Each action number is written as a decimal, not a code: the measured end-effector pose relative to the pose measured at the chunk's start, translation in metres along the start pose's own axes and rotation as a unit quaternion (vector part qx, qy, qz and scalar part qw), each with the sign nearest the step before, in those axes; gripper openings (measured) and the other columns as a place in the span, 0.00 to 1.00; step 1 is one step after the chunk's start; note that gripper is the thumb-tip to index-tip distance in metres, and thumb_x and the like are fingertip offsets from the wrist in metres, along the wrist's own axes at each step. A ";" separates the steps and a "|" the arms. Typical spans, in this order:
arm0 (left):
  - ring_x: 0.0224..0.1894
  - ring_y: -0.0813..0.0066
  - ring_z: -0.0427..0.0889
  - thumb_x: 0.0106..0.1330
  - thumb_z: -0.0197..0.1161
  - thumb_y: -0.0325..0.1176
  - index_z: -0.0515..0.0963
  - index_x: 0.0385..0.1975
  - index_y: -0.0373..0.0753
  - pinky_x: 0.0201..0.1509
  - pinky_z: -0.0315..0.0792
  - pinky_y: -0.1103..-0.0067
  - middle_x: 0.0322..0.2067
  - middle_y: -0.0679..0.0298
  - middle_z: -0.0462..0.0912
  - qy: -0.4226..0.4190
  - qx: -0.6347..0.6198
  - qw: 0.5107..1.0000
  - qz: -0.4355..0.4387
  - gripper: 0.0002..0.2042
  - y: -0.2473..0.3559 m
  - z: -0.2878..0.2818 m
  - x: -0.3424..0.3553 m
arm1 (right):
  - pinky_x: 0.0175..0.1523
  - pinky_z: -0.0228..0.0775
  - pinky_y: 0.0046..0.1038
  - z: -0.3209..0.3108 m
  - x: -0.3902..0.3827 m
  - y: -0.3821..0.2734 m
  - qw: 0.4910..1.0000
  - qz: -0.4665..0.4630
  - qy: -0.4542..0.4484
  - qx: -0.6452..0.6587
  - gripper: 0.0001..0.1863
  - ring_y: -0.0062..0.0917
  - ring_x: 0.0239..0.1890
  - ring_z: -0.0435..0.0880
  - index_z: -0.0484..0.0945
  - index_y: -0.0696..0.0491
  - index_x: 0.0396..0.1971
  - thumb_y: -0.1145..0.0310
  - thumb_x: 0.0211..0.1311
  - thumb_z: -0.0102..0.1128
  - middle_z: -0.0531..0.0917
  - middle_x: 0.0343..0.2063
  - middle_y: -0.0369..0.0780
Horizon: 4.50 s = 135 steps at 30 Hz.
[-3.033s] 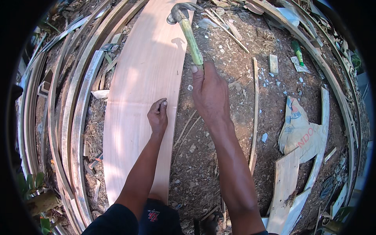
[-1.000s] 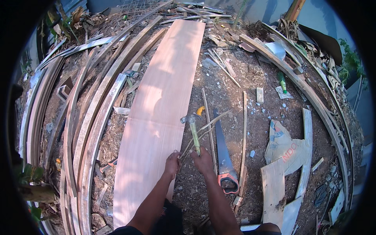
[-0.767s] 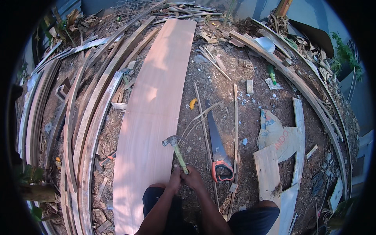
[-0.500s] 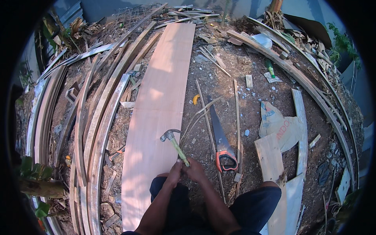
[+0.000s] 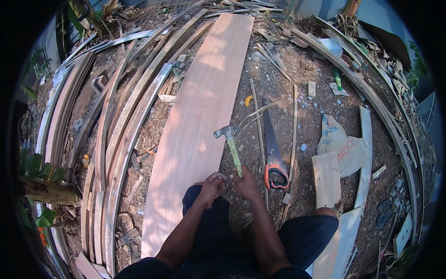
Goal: The person hammers nails into a long wooden plank, measures and marks it with a tape measure and marker, then uses a hand saw to cut the plank along the marked line. The cut piece is separated from the main plank.
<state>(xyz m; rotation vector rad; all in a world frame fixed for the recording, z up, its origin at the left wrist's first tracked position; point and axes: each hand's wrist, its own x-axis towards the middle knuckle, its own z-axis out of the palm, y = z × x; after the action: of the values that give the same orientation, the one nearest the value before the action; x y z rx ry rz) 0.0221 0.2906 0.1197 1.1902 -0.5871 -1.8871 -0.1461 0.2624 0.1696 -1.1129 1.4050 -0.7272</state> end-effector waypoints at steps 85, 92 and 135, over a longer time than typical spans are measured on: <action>0.07 0.88 0.57 0.74 0.52 0.30 0.72 0.54 0.43 0.09 0.49 0.85 0.26 0.60 0.82 0.308 -0.127 0.937 0.107 0.12 -0.031 -0.159 -0.083 | 0.43 0.71 0.50 0.015 0.067 -0.005 0.897 -0.042 0.077 -0.433 0.20 0.55 0.37 0.81 0.70 0.61 0.45 0.57 0.71 0.46 0.81 0.33 0.57; 0.07 0.86 0.58 0.76 0.49 0.40 0.72 0.48 0.36 0.09 0.51 0.85 0.41 0.54 0.84 0.314 -0.119 0.935 0.116 0.13 -0.049 -0.167 -0.105 | 0.47 0.71 0.53 0.017 0.062 -0.014 0.921 -0.299 0.199 -0.153 0.19 0.58 0.43 0.80 0.71 0.61 0.43 0.57 0.72 0.47 0.81 0.36 0.60; 0.41 0.79 0.82 0.67 0.62 0.30 0.82 0.39 0.33 0.47 0.74 0.79 0.33 0.64 0.85 0.173 0.271 0.931 0.175 0.08 -0.065 -0.117 0.020 | 0.32 0.65 0.37 -0.007 -0.012 0.122 0.971 0.012 0.133 -0.197 0.17 0.30 0.23 0.73 0.74 0.57 0.34 0.57 0.73 0.49 0.74 0.20 0.42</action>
<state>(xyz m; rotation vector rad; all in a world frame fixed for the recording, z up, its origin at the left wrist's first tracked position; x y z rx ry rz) 0.0971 0.3143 0.0096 1.5978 -1.0813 -1.2040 -0.1803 0.3162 0.0646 -1.3341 1.8437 -0.6092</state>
